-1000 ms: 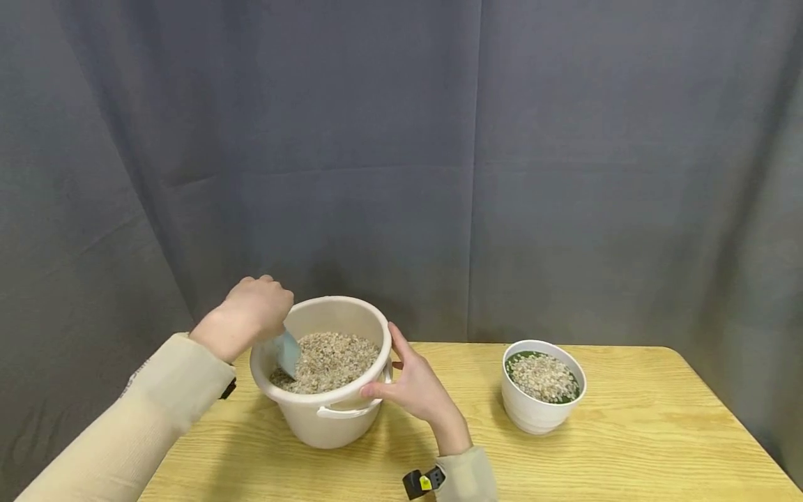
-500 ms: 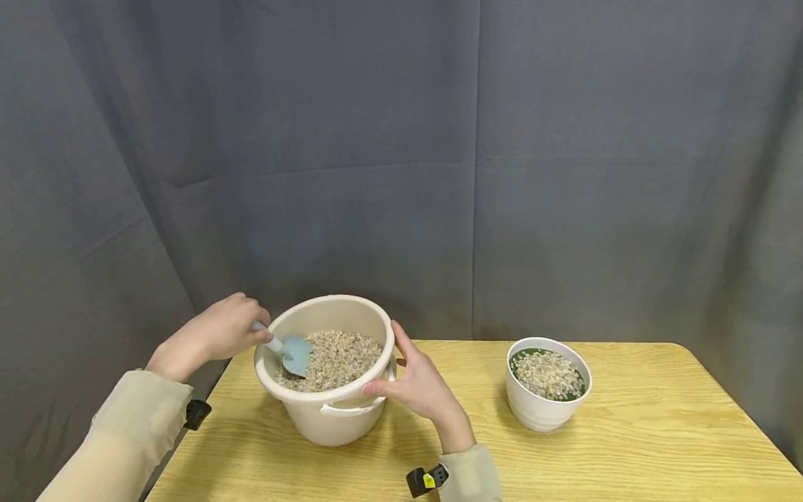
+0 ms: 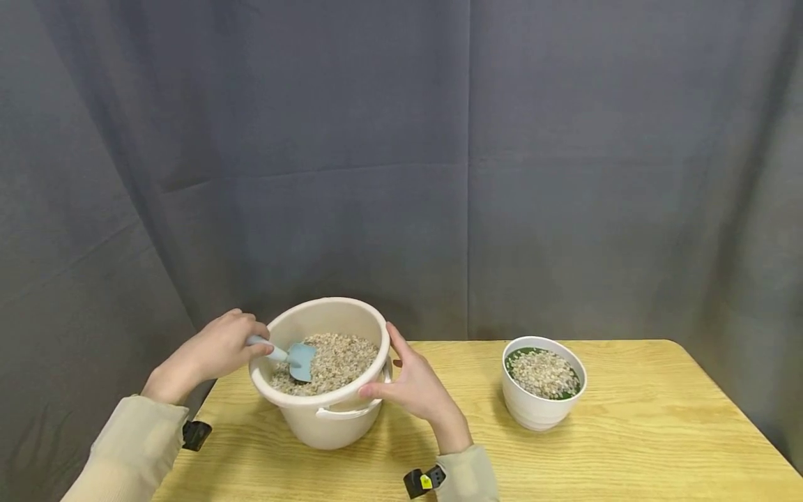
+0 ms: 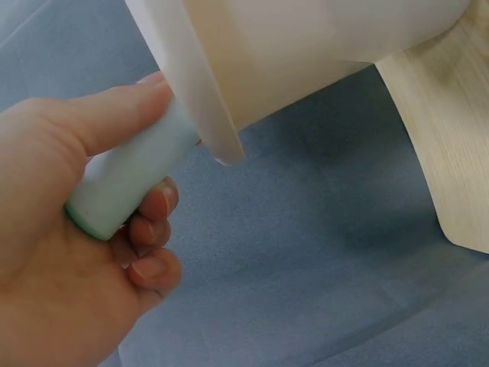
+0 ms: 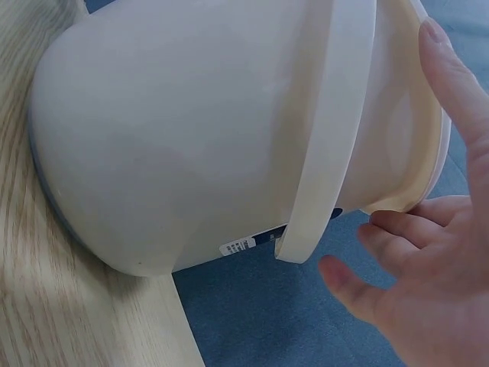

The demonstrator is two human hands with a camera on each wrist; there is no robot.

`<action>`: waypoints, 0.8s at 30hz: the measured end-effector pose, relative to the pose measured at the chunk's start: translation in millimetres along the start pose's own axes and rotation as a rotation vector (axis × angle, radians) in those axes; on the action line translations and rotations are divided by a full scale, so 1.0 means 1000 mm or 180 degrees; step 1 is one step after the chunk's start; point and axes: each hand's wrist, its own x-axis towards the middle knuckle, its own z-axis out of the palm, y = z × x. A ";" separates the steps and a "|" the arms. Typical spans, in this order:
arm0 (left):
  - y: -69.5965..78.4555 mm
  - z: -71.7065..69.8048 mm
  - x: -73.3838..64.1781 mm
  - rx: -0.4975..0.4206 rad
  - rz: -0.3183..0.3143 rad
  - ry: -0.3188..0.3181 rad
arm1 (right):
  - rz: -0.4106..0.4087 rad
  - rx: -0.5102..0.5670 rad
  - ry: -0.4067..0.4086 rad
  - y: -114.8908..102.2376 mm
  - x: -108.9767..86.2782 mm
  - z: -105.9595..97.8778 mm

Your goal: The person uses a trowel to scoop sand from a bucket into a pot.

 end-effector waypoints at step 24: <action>-0.014 0.023 -0.005 -0.1042 -0.0324 0.0135 | -0.0124 0.0052 0.0009 0.002 0.001 -0.001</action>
